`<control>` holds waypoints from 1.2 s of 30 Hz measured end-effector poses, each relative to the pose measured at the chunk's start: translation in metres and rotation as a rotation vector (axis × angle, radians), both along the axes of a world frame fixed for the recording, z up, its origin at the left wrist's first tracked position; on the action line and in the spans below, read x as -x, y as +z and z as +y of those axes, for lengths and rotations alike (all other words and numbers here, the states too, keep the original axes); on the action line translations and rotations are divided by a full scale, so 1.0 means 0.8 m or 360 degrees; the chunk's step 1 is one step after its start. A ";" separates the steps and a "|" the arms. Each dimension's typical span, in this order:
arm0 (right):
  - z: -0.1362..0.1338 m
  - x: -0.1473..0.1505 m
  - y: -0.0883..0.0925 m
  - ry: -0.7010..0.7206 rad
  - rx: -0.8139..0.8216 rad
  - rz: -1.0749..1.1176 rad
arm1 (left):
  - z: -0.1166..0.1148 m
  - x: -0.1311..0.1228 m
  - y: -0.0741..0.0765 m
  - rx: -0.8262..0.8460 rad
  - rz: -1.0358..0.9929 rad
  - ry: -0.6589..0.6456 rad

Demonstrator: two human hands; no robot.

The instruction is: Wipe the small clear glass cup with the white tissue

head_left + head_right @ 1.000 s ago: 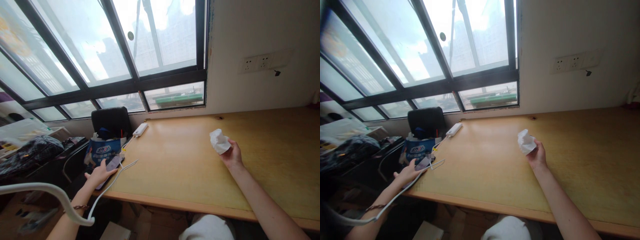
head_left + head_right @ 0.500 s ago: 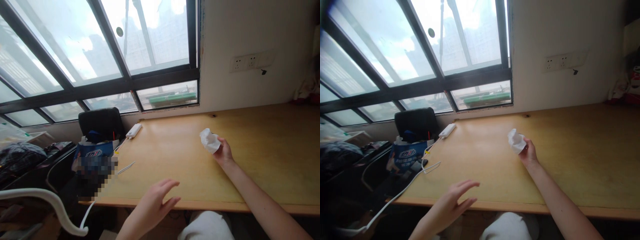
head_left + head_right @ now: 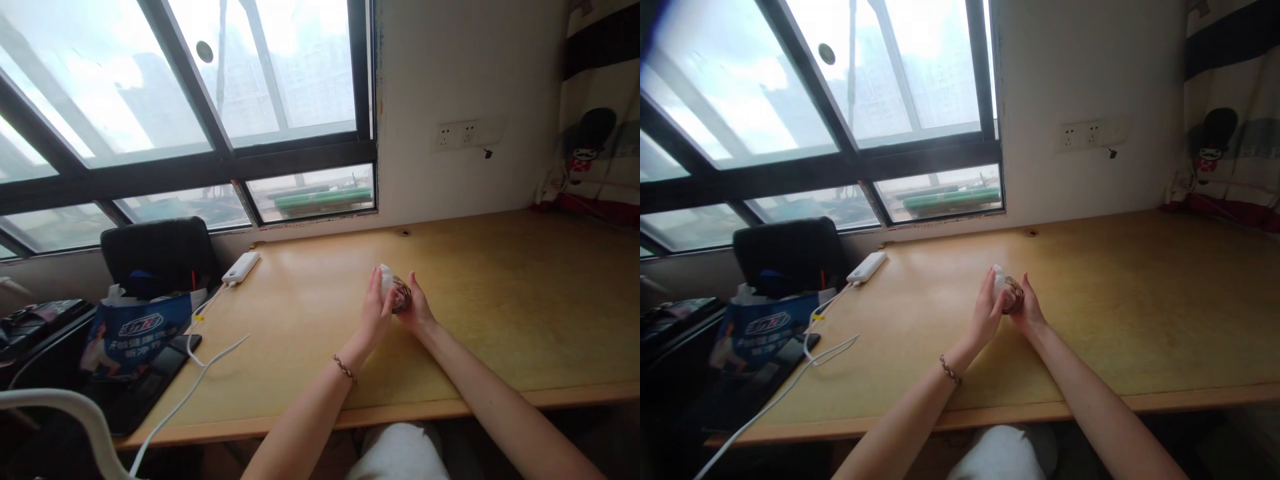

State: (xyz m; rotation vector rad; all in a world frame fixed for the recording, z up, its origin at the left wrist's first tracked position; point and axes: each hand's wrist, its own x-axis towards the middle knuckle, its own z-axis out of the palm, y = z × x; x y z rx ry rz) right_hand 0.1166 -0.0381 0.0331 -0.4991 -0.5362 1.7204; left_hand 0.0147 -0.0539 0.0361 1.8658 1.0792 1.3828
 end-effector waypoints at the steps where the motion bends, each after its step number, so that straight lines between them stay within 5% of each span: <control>1: -0.001 0.002 0.000 0.0018 0.0006 -0.0017 | 0.002 0.003 -0.003 0.0110 -0.0204 -0.0042; 8: 0.004 0.007 -0.016 -0.0017 0.0064 0.0001 | 0.024 0.008 -0.024 0.0894 -0.1316 -0.0387; 19: 0.008 -0.001 -0.012 -0.0520 -0.0045 -0.0289 | 0.008 -0.013 -0.040 0.1398 -0.1570 -0.0709; 22: 0.002 0.004 -0.012 -0.0565 -0.0299 -0.0667 | 0.013 -0.009 -0.041 0.1496 -0.1704 -0.0759; 30: -0.020 0.006 -0.003 -0.0757 -0.1425 -0.2573 | 0.020 0.007 -0.027 0.1555 -0.2084 -0.0649; 36: -0.013 0.006 -0.009 -0.1078 -0.1342 -0.2589 | 0.030 0.008 -0.036 0.1445 -0.2064 -0.0435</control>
